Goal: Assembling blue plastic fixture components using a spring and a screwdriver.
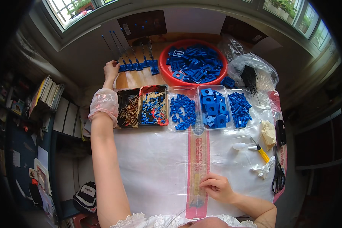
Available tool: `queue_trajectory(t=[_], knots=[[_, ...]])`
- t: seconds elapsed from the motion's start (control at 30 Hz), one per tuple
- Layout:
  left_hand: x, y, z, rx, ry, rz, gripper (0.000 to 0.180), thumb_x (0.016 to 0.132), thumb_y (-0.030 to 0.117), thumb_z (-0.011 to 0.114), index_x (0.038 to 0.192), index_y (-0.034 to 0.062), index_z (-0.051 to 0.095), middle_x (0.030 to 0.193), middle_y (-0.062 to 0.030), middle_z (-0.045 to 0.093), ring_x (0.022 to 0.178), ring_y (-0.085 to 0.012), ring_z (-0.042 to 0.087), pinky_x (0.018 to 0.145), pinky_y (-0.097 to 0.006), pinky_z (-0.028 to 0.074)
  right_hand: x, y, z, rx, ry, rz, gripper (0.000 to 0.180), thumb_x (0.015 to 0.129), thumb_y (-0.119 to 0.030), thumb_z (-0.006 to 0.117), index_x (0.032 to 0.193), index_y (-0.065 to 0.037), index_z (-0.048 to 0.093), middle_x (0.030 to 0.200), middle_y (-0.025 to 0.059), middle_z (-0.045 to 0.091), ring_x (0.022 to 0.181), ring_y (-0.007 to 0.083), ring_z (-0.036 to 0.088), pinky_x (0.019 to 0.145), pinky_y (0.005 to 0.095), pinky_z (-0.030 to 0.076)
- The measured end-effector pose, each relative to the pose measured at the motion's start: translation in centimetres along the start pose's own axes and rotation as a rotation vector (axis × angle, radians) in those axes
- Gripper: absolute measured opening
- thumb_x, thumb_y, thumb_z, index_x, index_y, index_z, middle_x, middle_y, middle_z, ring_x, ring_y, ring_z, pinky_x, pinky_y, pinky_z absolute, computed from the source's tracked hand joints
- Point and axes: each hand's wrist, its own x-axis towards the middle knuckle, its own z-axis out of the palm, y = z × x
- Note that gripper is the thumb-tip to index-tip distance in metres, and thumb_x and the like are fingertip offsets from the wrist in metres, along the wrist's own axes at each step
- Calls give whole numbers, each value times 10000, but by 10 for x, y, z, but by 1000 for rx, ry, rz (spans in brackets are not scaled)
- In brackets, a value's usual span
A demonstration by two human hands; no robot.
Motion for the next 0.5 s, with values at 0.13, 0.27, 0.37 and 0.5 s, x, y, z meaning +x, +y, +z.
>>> queue_trajectory(t=[0.13, 0.27, 0.37, 0.5], knots=[[-2, 0, 4, -22, 33, 22, 316, 864, 234, 764, 1084, 7, 757, 985, -166, 773, 933, -301, 758, 866, -407, 582, 0, -1, 0, -2, 4, 10, 245, 762, 142, 674, 943, -5, 750, 947, 66, 694, 648, 105, 564, 530, 243, 405], [-2, -16, -23, 56, 206, -101, 314, 855, 281, 793, 993, 1, 757, 895, -132, 779, 845, -233, 767, 816, -355, 583, 1, -1, -1, 13, -25, -23, 240, 765, 138, 669, 941, -5, 747, 947, 70, 692, 647, 116, 569, 535, 250, 416], [-23, 25, -19, 34, -21, -127, 310, 848, 290, 799, 938, -1, 744, 849, -123, 770, 797, -209, 760, 768, -341, 579, -1, -1, -2, -7, 2, 7, 241, 767, 138, 664, 942, -5, 747, 946, 71, 692, 650, 123, 574, 538, 253, 422], [-60, 77, -22, -144, -271, 83, 324, 854, 288, 800, 1024, 14, 765, 824, -126, 768, 775, -215, 755, 748, -342, 579, -1, 0, -1, 5, 1, -6, 249, 766, 140, 660, 945, -7, 750, 947, 73, 691, 651, 127, 576, 542, 253, 427]])
